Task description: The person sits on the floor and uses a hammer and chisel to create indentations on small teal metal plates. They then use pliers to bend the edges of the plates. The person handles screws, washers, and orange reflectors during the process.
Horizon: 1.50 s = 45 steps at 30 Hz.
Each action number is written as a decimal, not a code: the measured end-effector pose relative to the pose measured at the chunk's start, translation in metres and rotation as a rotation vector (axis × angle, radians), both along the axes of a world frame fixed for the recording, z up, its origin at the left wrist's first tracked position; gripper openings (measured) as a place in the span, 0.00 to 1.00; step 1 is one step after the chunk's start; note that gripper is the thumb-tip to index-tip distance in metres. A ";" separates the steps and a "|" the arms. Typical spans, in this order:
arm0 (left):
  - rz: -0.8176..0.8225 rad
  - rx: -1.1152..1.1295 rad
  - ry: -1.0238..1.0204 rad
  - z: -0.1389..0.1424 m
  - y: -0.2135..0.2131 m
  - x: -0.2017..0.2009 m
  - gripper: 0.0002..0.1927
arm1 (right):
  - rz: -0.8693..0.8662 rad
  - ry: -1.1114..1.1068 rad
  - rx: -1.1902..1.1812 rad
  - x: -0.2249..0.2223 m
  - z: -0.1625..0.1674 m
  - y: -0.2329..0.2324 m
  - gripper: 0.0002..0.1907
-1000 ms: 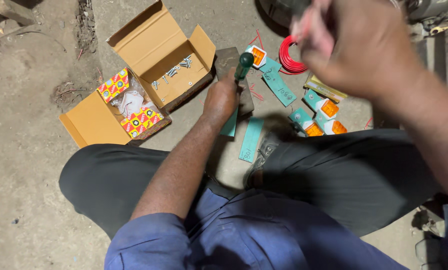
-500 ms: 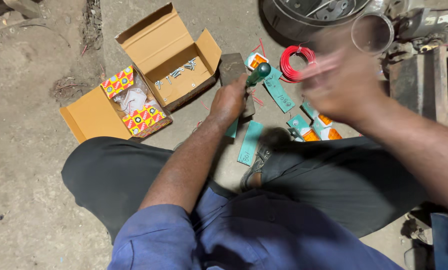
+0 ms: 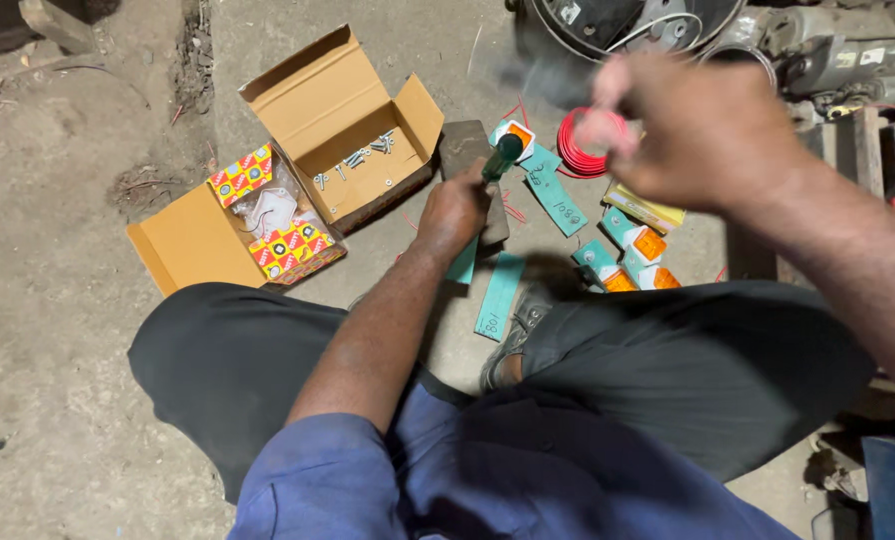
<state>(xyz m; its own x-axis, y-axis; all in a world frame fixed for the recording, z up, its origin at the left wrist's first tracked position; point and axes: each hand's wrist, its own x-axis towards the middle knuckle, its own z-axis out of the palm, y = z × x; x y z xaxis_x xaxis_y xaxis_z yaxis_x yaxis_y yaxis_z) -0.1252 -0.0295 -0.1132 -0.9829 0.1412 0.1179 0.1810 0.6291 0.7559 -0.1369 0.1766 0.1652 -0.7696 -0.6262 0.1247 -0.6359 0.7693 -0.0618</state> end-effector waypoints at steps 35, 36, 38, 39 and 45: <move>-0.004 0.035 -0.030 -0.006 -0.005 -0.007 0.24 | -0.173 -0.258 -0.031 -0.006 -0.039 0.013 0.23; -0.006 -0.006 -0.084 -0.006 -0.006 -0.005 0.25 | -0.197 -0.342 0.257 -0.005 -0.042 0.012 0.26; 0.009 -0.061 -0.134 -0.007 -0.005 -0.008 0.26 | -0.159 -0.075 -0.156 -0.006 -0.040 0.019 0.21; -0.005 -0.051 -0.094 -0.008 -0.004 -0.009 0.27 | -0.122 0.053 -0.359 -0.006 -0.042 0.021 0.18; -0.014 0.028 0.020 -0.013 -0.001 -0.011 0.28 | -0.168 -0.304 0.092 -0.008 -0.081 0.036 0.17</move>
